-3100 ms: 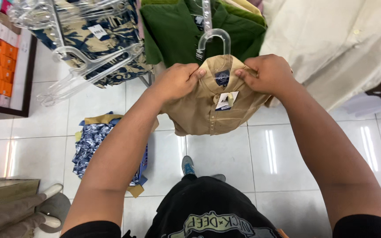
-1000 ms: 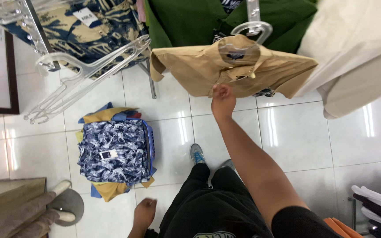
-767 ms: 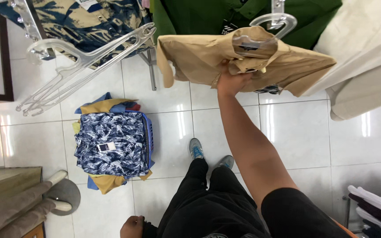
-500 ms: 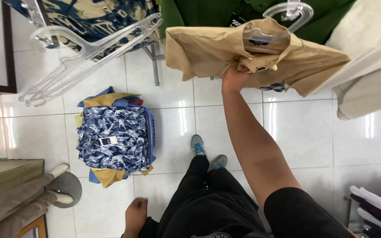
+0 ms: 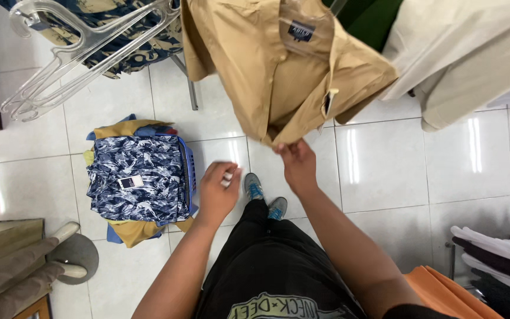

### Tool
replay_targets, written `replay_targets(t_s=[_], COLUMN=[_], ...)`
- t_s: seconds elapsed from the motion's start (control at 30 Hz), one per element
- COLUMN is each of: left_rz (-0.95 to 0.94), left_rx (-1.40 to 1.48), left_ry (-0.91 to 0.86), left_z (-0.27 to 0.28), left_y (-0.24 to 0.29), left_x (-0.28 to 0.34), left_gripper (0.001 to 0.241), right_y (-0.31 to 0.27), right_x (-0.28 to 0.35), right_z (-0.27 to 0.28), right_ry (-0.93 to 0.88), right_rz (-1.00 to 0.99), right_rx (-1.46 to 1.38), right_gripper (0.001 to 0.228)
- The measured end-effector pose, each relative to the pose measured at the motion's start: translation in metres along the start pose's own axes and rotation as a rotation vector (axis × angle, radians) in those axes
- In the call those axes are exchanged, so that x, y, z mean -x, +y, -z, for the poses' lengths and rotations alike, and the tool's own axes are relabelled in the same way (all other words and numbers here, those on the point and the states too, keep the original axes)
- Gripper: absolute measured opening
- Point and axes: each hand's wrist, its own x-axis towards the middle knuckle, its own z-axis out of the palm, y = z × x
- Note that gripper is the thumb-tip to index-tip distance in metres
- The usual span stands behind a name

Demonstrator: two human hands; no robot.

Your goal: The person folds a beige short-sleeved shirt by hand, aligning the collar and sleeves, then placing it on a hanger. They button the shirt and smooth the fabric before hanging it on a clothing rack among other shirts.

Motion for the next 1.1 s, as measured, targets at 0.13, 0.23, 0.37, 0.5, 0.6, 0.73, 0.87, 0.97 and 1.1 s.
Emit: replay_targets(t_s=[0.13,0.23,0.37,0.5,0.6,0.73,0.87,0.97,1.1], left_rz=[-0.108,0.19,0.34,0.381,0.347,0.431,0.453,0.437,0.389], left_rx=[0.115,-0.164,-0.212,0.01,0.327,0.588,0.69,0.705,0.631], left_ry=[-0.047,-0.294,-0.394,-0.241,-0.115,-0.23,-0.344,-0.398,-0.432], left_z=[-0.029,-0.049,-0.063,-0.054,-0.028,-0.02,-0.007,0.005,0.03], left_y=[0.059,0.074,0.06,0.068,0.103,0.123,0.142,0.148,0.156], left_x=[-0.042,-0.049,-0.04,-0.016,-0.002,0.01,0.009,0.001,-0.017], left_gripper=[0.015,0.043,0.035,0.021,0.017,0.019,0.018,0.016,0.012], right_y=[-0.001,-0.017,-0.032,-0.049,-0.062,-0.084,-0.103,-0.118,-0.117], right_x=[0.043,0.072,0.088,0.099,0.107,0.113,0.116,0.12,0.126], right_z=[0.027,0.039,0.057,0.068,0.069,0.063,0.051,0.035,0.021], right_ry=[-0.002,0.026,0.015,0.002,0.01,0.021,0.055,0.098,0.166], right_rz=[-0.031,0.019,0.056,0.089,0.124,0.148,0.209,0.218,0.202], right_rx=[0.054,-0.156,-0.158,-0.152,-0.158,-0.122,-0.069,-0.048,-0.018], right_gripper=[0.018,0.011,0.01,0.009,0.004,0.007,0.01,0.008,0.008])
